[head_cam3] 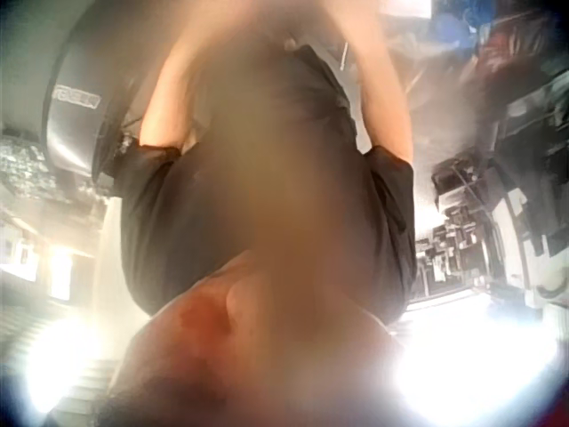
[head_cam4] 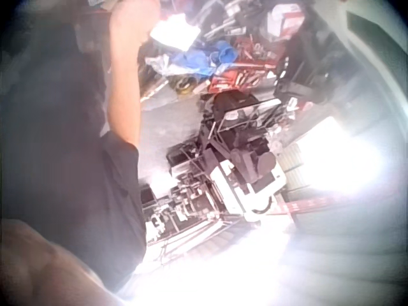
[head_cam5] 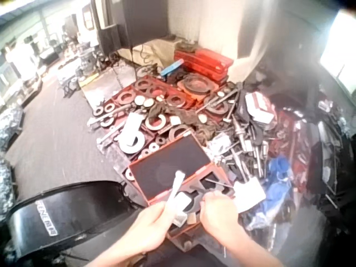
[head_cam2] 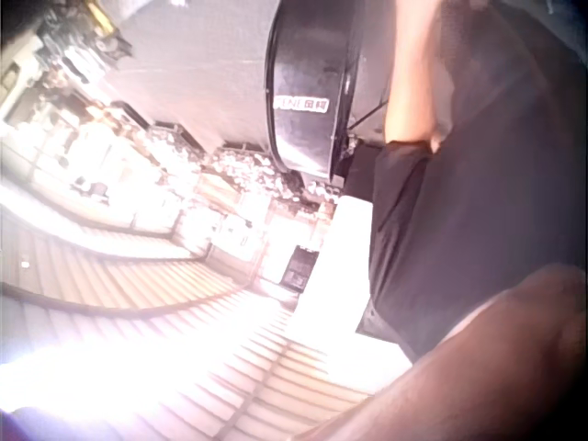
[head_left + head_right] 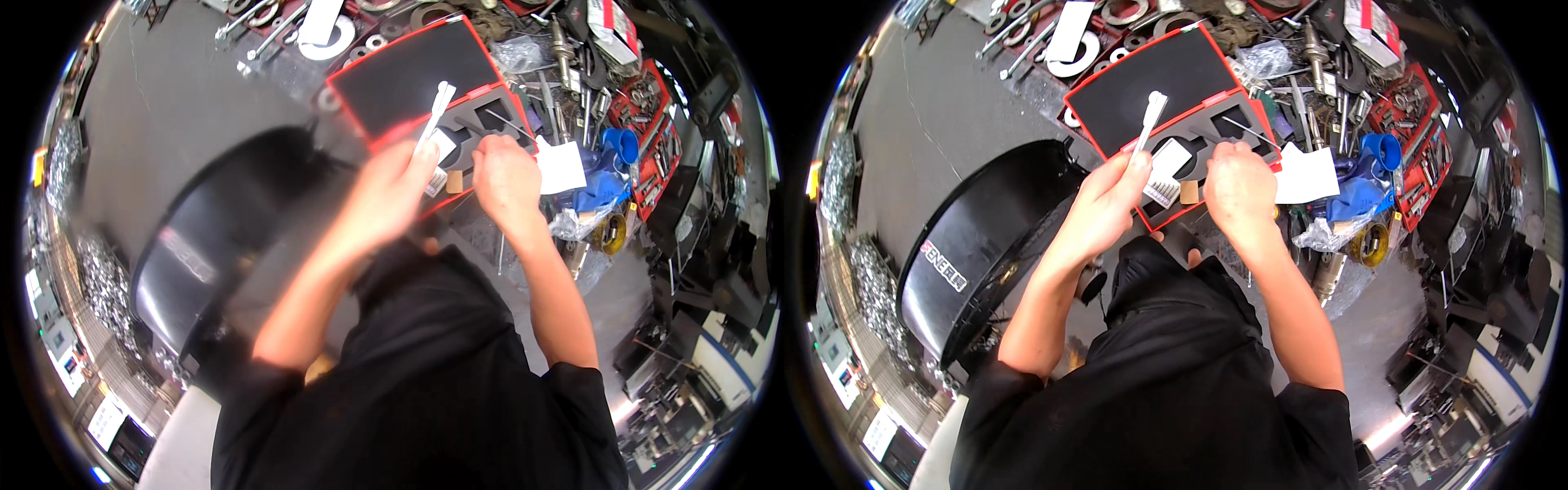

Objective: The person assembles a dial indicator by hand, picking up a small metal pin and inserting it into the indicator's stem. They then attach the indicator to a metal rod and adjust the dial face. The person works at a cluttered workbench in a workshop environment.

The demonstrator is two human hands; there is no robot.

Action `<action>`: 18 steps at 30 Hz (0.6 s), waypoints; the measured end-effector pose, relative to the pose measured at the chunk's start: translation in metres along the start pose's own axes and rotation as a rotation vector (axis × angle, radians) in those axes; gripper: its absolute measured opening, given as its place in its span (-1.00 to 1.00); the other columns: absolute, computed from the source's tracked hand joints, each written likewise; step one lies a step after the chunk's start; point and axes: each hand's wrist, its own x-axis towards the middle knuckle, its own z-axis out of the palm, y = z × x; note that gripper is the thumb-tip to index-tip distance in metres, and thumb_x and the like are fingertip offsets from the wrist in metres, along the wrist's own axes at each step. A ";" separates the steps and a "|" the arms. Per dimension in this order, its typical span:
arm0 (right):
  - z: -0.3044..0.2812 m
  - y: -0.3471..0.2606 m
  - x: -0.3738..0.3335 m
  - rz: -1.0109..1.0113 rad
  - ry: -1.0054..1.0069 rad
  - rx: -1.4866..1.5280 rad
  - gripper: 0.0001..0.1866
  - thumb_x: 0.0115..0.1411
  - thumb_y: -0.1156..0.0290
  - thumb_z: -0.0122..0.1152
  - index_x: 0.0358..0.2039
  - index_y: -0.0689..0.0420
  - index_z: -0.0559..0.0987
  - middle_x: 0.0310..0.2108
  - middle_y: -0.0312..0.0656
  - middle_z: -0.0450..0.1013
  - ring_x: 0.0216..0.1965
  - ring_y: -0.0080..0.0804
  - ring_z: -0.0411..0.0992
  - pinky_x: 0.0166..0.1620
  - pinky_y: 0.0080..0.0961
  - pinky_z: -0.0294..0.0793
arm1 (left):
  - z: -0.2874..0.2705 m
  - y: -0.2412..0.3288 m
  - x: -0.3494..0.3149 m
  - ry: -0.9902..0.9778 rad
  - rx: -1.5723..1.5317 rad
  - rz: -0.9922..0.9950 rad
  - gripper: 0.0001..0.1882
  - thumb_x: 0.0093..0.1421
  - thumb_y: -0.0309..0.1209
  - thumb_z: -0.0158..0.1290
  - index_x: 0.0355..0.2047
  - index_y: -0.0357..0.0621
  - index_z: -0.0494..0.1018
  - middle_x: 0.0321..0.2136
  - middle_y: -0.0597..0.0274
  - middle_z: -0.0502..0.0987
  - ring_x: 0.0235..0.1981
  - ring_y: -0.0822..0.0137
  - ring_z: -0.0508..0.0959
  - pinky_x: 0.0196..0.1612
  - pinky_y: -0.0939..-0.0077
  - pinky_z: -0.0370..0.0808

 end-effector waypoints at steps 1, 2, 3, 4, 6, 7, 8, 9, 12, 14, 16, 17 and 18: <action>0.003 0.001 0.000 -0.024 -0.008 0.012 -0.87 0.20 0.41 0.29 -0.32 0.20 0.59 -0.34 -0.02 0.56 -0.29 -0.03 0.63 -0.22 -0.19 0.63 | 0.007 0.002 0.015 0.060 0.110 0.197 -0.54 0.56 -0.09 -0.08 -0.25 -0.30 0.45 -0.46 0.32 0.40 -0.41 0.37 0.44 -0.29 0.37 0.45; 0.006 0.002 0.001 -0.011 0.008 0.022 -0.87 0.20 0.41 0.27 -0.33 0.21 0.59 -0.34 -0.01 0.56 -0.31 -0.03 0.63 -0.24 -0.19 0.64 | 0.013 0.006 0.028 0.079 0.240 0.234 -0.54 0.55 -0.11 -0.09 -0.24 -0.34 0.46 -0.43 0.22 0.44 -0.36 0.24 0.48 -0.22 0.29 0.45; 0.011 0.003 0.001 0.002 0.024 0.030 -0.87 0.20 0.41 0.26 -0.34 0.21 0.58 -0.34 -0.01 0.56 -0.33 -0.03 0.63 -0.26 -0.18 0.64 | 0.018 0.011 0.040 0.099 0.369 0.273 -0.54 0.55 -0.12 -0.09 -0.24 -0.37 0.46 -0.40 0.13 0.48 -0.32 0.11 0.51 -0.16 0.22 0.46; 0.017 0.003 0.002 0.012 0.038 0.041 -0.87 0.20 0.41 0.25 -0.35 0.22 0.57 -0.35 0.00 0.56 -0.35 -0.02 0.63 -0.27 -0.18 0.64 | 0.025 0.013 0.051 0.124 0.497 0.311 -0.54 0.55 -0.14 -0.09 -0.23 -0.40 0.46 -0.37 0.03 0.51 -0.27 -0.01 0.55 -0.09 0.15 0.47; 0.015 0.003 0.000 0.056 0.057 0.126 -0.85 0.19 0.40 0.24 -0.36 0.24 0.57 -0.36 0.03 0.56 -0.39 0.00 0.62 -0.32 -0.16 0.64 | 0.043 0.020 0.064 0.158 0.652 0.352 -0.54 0.54 -0.15 -0.10 -0.22 -0.41 0.48 -0.26 -0.24 0.54 -0.18 -0.26 0.57 -0.06 -0.01 0.49; 0.013 0.003 -0.003 0.077 0.061 0.158 -0.84 0.19 0.39 0.24 -0.37 0.24 0.56 -0.37 0.04 0.56 -0.39 0.00 0.62 -0.32 -0.16 0.64 | 0.050 0.020 0.073 0.161 0.714 0.376 -0.53 0.53 -0.15 -0.10 -0.22 -0.41 0.48 -0.25 -0.26 0.54 -0.17 -0.28 0.57 -0.05 -0.04 0.50; 0.011 0.004 -0.009 0.098 0.068 0.192 -0.83 0.18 0.39 0.24 -0.37 0.25 0.56 -0.37 0.04 0.56 -0.39 0.00 0.62 -0.33 -0.16 0.63 | 0.059 0.022 0.078 0.165 0.777 0.403 -0.53 0.53 -0.14 -0.10 -0.22 -0.42 0.49 -0.25 -0.28 0.54 -0.15 -0.29 0.57 -0.04 -0.07 0.50; 0.009 0.008 -0.016 0.096 0.157 0.247 -0.81 0.18 0.35 0.24 -0.37 0.24 0.57 -0.37 0.03 0.57 -0.40 -0.02 0.61 -0.32 -0.16 0.61 | 0.067 0.023 0.082 0.163 0.818 0.440 -0.52 0.52 -0.14 -0.08 -0.22 -0.44 0.49 -0.26 -0.32 0.53 -0.19 -0.30 0.58 -0.06 -0.10 0.53; -0.021 0.011 -0.047 0.259 0.191 0.505 -0.80 0.19 0.32 0.27 -0.36 0.21 0.58 -0.35 -0.03 0.58 -0.41 -0.04 0.59 -0.31 -0.17 0.58 | 0.085 0.012 0.097 0.149 0.933 0.531 -0.53 0.52 -0.16 -0.07 -0.23 -0.45 0.49 -0.26 -0.33 0.52 -0.22 -0.28 0.60 -0.09 -0.08 0.55; -0.034 0.018 -0.074 0.431 0.169 0.722 -0.84 0.18 0.37 0.29 -0.35 0.22 0.59 -0.43 -0.12 0.57 -0.45 -0.20 0.56 -0.31 -0.28 0.55 | 0.095 0.004 0.106 0.132 0.980 0.611 -0.57 0.49 -0.20 -0.03 -0.25 -0.44 0.48 -0.26 -0.35 0.51 -0.25 -0.28 0.60 -0.12 -0.07 0.57; -0.042 0.027 -0.099 0.551 0.134 0.911 -0.85 0.19 0.41 0.30 -0.36 0.25 0.59 -0.48 -0.18 0.55 -0.48 -0.35 0.53 -0.33 -0.35 0.53 | 0.097 -0.002 0.107 0.130 1.007 0.705 -0.59 0.48 -0.22 0.00 -0.27 -0.44 0.48 -0.27 -0.35 0.51 -0.26 -0.29 0.60 -0.12 -0.07 0.56; -0.044 0.031 -0.111 0.599 0.135 0.985 -0.86 0.19 0.43 0.30 -0.36 0.25 0.59 -0.51 -0.21 0.53 -0.50 -0.45 0.50 -0.35 -0.39 0.52 | 0.099 -0.005 0.108 0.142 0.986 0.742 -0.61 0.47 -0.24 0.01 -0.27 -0.43 0.47 -0.27 -0.35 0.50 -0.26 -0.29 0.59 -0.12 -0.08 0.56; -0.045 0.035 -0.123 0.645 0.136 1.061 -0.87 0.19 0.45 0.30 -0.37 0.26 0.59 -0.53 -0.25 0.51 -0.51 -0.55 0.47 -0.37 -0.43 0.50 | 0.100 -0.006 0.107 0.127 1.022 0.748 -0.62 0.47 -0.24 0.02 -0.27 -0.43 0.47 -0.27 -0.35 0.50 -0.25 -0.29 0.59 -0.11 -0.08 0.56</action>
